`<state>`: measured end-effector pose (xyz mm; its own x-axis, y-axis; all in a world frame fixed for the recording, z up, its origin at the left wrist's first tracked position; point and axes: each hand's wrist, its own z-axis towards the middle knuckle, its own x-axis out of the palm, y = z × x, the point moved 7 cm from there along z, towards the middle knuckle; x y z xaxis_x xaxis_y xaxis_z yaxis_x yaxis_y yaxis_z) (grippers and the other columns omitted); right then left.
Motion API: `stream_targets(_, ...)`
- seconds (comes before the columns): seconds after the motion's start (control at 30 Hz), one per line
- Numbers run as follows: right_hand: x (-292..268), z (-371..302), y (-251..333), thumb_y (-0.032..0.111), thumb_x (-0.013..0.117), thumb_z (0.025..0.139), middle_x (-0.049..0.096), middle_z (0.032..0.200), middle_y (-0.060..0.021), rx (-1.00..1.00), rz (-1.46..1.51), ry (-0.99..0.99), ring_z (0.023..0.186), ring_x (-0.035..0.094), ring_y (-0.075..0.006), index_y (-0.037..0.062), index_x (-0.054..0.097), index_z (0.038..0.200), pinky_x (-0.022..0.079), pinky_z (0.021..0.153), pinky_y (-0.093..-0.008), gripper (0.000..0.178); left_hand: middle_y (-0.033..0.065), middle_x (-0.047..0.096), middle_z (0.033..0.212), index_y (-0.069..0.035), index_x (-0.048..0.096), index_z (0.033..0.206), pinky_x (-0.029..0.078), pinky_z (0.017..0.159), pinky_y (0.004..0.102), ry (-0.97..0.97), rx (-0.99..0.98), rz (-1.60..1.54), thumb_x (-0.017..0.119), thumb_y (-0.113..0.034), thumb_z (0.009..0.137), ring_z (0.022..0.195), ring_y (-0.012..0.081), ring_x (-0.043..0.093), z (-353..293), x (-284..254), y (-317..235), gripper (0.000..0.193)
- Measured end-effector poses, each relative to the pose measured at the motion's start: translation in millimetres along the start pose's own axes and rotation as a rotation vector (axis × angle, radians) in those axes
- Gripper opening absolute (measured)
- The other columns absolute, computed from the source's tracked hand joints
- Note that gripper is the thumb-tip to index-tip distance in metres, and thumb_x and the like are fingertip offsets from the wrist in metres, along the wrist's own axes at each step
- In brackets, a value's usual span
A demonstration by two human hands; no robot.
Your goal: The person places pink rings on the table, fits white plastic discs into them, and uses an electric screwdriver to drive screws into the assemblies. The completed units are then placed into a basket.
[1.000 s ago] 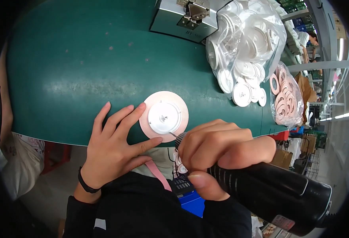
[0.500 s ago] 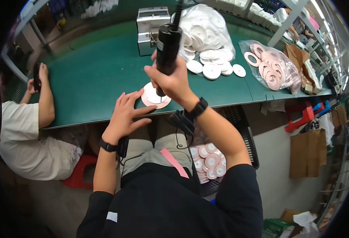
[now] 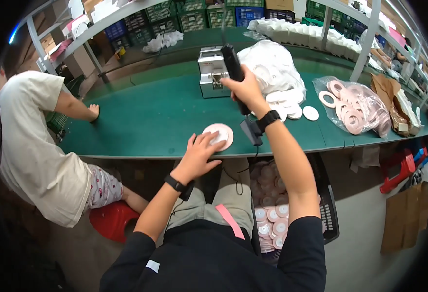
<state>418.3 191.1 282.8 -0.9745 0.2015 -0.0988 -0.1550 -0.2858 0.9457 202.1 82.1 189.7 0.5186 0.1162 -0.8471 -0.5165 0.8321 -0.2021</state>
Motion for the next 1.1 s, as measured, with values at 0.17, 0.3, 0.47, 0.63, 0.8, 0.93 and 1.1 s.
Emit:
stream_targets(0.17,-2.7,16.4,-43.3,0.026,0.084,0.083,0.070,0.102,-0.0155,-0.176,-0.334,-0.069,0.081,0.069,-0.0238,-0.0016,0.046,0.147,0.056,0.074,-0.0377,0.079,0.0088,0.069,0.123,-0.012,0.074,0.108,0.048,0.099,0.0486,-0.045,0.079,-0.118,0.076,-0.004,0.075,0.114,0.0336,0.063,-28.3,-10.1,5.1,0.034)
stream_targets(0.3,-30.6,-81.8,27.7,0.026,0.082,0.086,0.059,0.139,-0.0194,-0.515,-0.455,-0.052,0.124,0.061,-0.0307,0.0019,0.047,0.150,0.048,0.106,-0.0413,0.076,0.0139,0.075,0.106,-0.003,0.074,0.107,0.056,0.079,0.0351,-0.071,-0.215,-0.529,0.074,0.003,0.080,0.091,0.0281,0.071,-36.4,-64.4,-9.5,0.028)
stream_targets(0.47,-44.5,-221.4,-7.7,0.025,0.085,0.085,0.064,0.131,-0.0151,0.031,-0.056,0.525,0.117,0.065,-0.0271,0.0020,0.059,0.138,0.054,0.095,-0.0375,0.063,0.0177,0.074,0.111,0.003,0.068,0.122,0.057,0.086,0.0370,0.421,-0.186,-1.008,0.078,-0.013,0.088,0.094,0.0295,0.073,11.7,14.3,-63.8,0.039)
stream_targets(0.63,-138.2,-312.9,-53.7,0.017,0.080,0.089,0.067,0.124,-0.0142,0.225,-0.653,-0.089,0.108,0.067,-0.0283,0.0022,0.062,0.132,0.055,0.093,-0.0369,0.049,0.0204,0.066,0.128,-0.001,0.061,0.136,0.056,0.093,0.0423,0.583,0.275,-0.375,0.074,-0.030,0.094,0.106,0.0370,0.069,27.1,119.8,-102.4,0.053)
stream_targets(0.8,-206.0,-272.1,0.9,0.010,0.073,0.092,0.072,0.104,-0.0106,0.269,-0.548,-0.336,0.092,0.071,-0.0211,0.0000,0.069,0.113,0.057,0.078,-0.0313,0.024,0.0218,0.059,0.139,-0.003,0.057,0.142,0.053,0.097,0.0452,0.836,0.280,-0.552,0.067,-0.042,0.097,0.115,0.0416,0.064,-15.0,143.1,-60.5,0.061)
stream_targets(0.93,-285.2,-158.6,16.1,0.003,0.071,0.087,0.072,0.106,-0.0128,0.081,-0.781,-0.395,0.095,0.070,-0.0234,0.0001,0.069,0.114,0.057,0.082,-0.0322,0.027,0.0213,0.063,0.134,-0.005,0.058,0.141,0.054,0.095,0.0466,0.988,0.062,-0.532,0.065,-0.043,0.098,0.116,0.0408,0.064,-37.3,138.8,-18.3,0.058)
stream_targets(1.1,-441.3,-77.5,-87.5,-0.005,0.058,0.083,0.065,0.127,-0.0238,0.004,-1.539,-0.228,0.119,0.058,-0.0437,0.0022,0.064,0.130,0.046,0.107,-0.0477,0.048,0.0212,0.069,0.118,-0.007,0.065,0.131,0.055,0.091,0.0490,0.866,-0.413,-0.311,0.063,-0.040,0.097,0.109,0.0405,0.067,-108.5,92.2,72.8,0.048)
